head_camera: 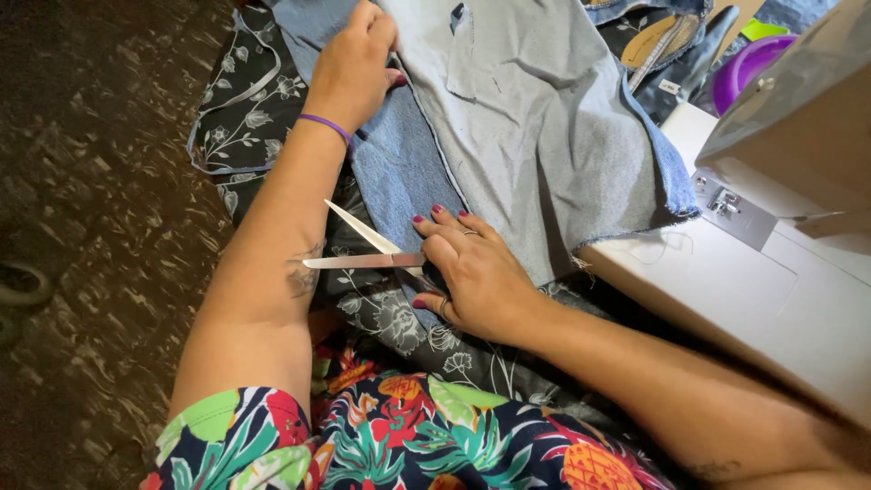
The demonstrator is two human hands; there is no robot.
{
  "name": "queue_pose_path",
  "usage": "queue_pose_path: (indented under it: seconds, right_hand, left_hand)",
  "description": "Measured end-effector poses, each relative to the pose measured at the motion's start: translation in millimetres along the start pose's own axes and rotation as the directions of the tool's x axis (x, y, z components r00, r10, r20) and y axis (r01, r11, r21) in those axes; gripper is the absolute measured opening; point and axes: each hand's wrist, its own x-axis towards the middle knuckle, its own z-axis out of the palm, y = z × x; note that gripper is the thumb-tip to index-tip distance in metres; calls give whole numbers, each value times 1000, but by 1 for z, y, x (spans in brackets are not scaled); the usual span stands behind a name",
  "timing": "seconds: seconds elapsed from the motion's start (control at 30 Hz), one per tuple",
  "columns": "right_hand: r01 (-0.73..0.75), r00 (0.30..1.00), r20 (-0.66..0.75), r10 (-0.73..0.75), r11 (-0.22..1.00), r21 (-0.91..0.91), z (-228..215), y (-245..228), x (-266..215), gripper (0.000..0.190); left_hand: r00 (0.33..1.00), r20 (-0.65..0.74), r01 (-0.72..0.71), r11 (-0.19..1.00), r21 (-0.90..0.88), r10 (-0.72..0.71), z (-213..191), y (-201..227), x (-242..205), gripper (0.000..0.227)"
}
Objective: The person uses a pair of scissors to cut a piece of light blue denim fabric that is laid out on their lap. They carefully trim the edges and cut along a seam line, adjusting the fabric with their hands as they work.
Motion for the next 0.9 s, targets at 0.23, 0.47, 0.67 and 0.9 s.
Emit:
queue_pose_path:
  seconds: [0.23,0.47,0.67,0.9]
  right_hand:
    - [18,1000,-17,-18,1000,-3,1,1,0,75]
    - [13,1000,-9,-13,1000,-5,-1,-1,0,71]
    - [13,1000,-14,-13,1000,-6,-1,0,1,72]
    - [9,1000,-14,-9,1000,-6,3,1,0,64]
  left_hand:
    - [985,-79,166,953,253,-151,49,-30,-26,54]
    - [982,136,115,984,139,-134,35,-21,-25,49]
    - [980,168,65,965,255,-110,16,-31,-11,43]
    - [971,237,-42,941,336,-42,11,-58,16,40]
